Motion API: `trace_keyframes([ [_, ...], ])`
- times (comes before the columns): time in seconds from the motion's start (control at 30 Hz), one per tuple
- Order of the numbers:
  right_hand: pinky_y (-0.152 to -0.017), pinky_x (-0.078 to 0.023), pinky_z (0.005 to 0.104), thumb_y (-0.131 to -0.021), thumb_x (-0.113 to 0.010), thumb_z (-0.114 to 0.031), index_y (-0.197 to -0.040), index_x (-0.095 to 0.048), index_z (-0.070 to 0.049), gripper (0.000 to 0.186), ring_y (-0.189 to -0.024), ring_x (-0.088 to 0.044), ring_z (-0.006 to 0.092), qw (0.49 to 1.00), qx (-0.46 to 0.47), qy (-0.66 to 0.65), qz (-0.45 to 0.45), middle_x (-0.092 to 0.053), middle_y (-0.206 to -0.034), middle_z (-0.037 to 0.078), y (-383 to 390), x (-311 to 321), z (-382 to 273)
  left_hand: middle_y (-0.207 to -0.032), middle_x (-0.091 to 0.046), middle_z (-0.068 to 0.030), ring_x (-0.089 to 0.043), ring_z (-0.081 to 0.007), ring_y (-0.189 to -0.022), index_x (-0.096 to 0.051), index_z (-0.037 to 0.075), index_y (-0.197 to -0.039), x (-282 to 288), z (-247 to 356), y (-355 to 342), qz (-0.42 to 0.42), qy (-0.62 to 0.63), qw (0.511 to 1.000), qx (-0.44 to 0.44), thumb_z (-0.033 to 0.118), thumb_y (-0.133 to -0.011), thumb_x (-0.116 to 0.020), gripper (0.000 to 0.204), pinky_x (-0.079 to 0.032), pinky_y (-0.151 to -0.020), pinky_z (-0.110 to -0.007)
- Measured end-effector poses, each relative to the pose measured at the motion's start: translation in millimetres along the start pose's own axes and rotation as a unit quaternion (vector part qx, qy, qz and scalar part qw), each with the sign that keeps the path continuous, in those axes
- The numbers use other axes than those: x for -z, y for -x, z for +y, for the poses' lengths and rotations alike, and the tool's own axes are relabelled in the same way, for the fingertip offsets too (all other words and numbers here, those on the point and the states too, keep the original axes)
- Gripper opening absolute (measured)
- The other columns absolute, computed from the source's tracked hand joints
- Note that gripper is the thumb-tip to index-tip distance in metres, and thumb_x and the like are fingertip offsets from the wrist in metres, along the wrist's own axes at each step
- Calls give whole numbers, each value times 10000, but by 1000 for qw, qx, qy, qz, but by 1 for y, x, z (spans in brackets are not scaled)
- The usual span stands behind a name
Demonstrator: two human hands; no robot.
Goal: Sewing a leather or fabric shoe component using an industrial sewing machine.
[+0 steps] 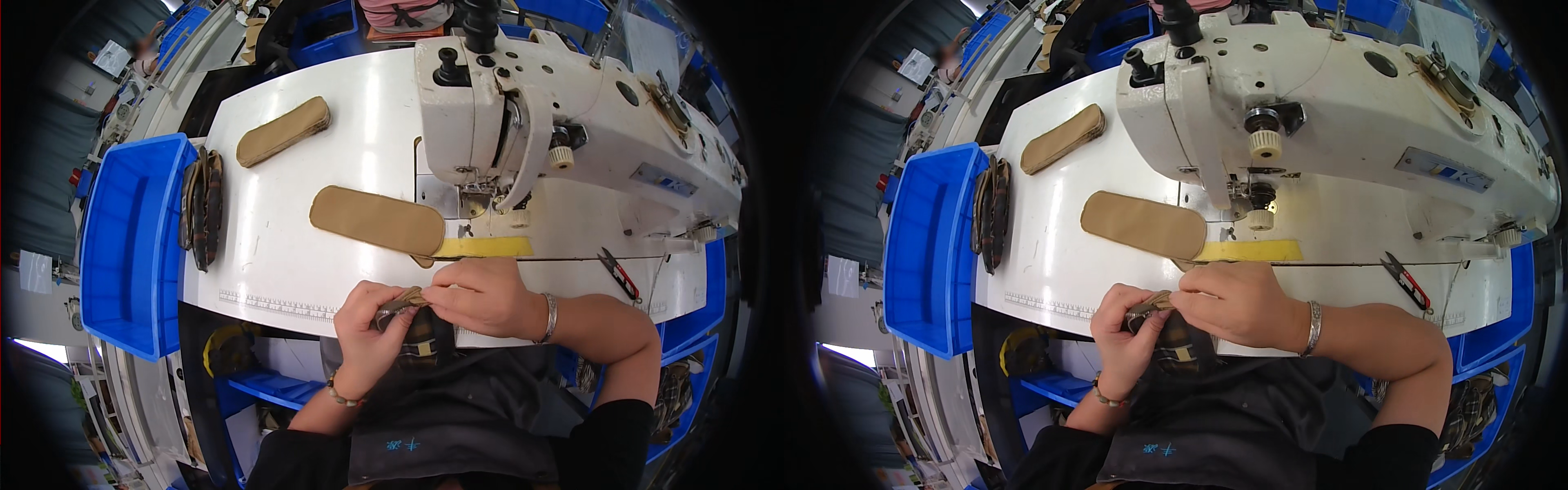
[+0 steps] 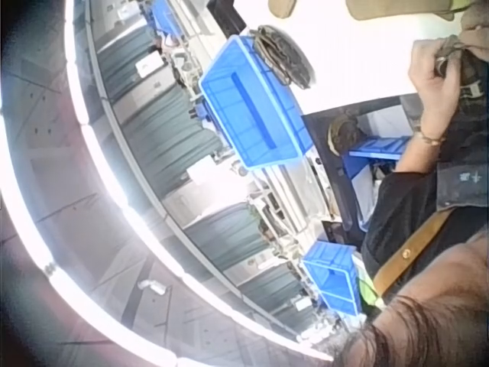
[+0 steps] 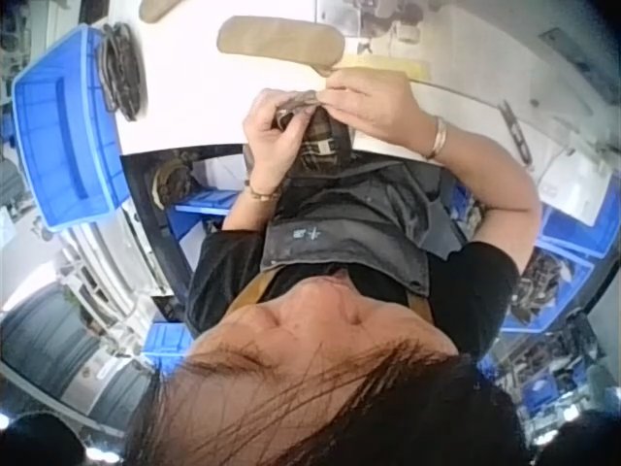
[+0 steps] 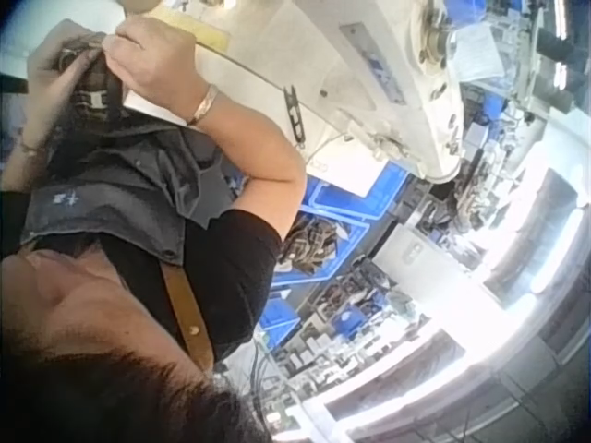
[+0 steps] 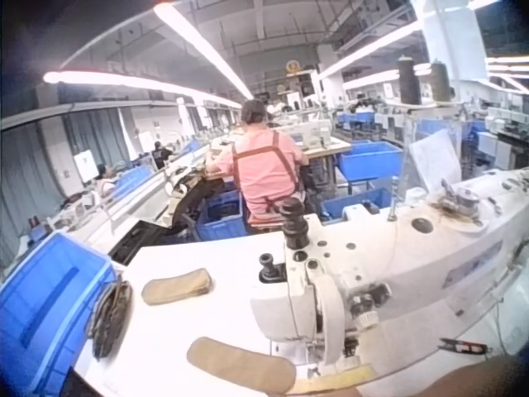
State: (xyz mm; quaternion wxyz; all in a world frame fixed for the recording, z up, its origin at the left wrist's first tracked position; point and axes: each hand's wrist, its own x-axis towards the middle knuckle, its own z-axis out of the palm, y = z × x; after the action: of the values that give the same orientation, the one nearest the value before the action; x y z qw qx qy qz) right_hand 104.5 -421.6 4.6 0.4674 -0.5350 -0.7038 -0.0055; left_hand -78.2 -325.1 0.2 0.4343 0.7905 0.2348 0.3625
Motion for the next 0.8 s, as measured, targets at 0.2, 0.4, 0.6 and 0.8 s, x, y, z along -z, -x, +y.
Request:
trace_keyframes([
  [0.2,-584,-536,309,-764,-763,-110,-967,-693,-61,220,-728,-676,200,999,20,19,41,-671,-938,46,2,-5,-2,-809,-650,-89,-632,-190,-696,-708,6,-957,2,2,5,11,-34,999,-33,-39,-702,-790,271,-486,-625,-274],
  [0.4,-614,-539,329,-818,-709,-66,-991,-691,-50,175,-729,-672,234,1000,-16,-20,1,-671,-915,75,2,-7,-2,-789,-634,-86,-616,-185,-677,-705,1,-936,-2,1,6,26,-38,999,-30,-46,-715,-776,237,-472,-612,-271],
  [0.6,-661,-507,310,-870,-667,-53,-986,-695,-42,121,-721,-652,231,958,-169,-212,-89,-662,-880,74,-1,-2,3,-760,-594,-48,-542,-124,-670,-710,-12,-886,11,-1,-2,-56,66,993,81,-13,-762,-775,140,-420,-610,-251],
  [0.8,-622,-487,222,-961,-653,-132,-993,-716,-13,138,-700,-611,53,719,-383,-562,-140,-669,-814,-6,0,-4,-10,-794,-576,-5,-499,-87,-737,-724,-27,-879,34,-13,-13,-224,331,893,208,42,-803,-777,115,-395,-665,-242],
])
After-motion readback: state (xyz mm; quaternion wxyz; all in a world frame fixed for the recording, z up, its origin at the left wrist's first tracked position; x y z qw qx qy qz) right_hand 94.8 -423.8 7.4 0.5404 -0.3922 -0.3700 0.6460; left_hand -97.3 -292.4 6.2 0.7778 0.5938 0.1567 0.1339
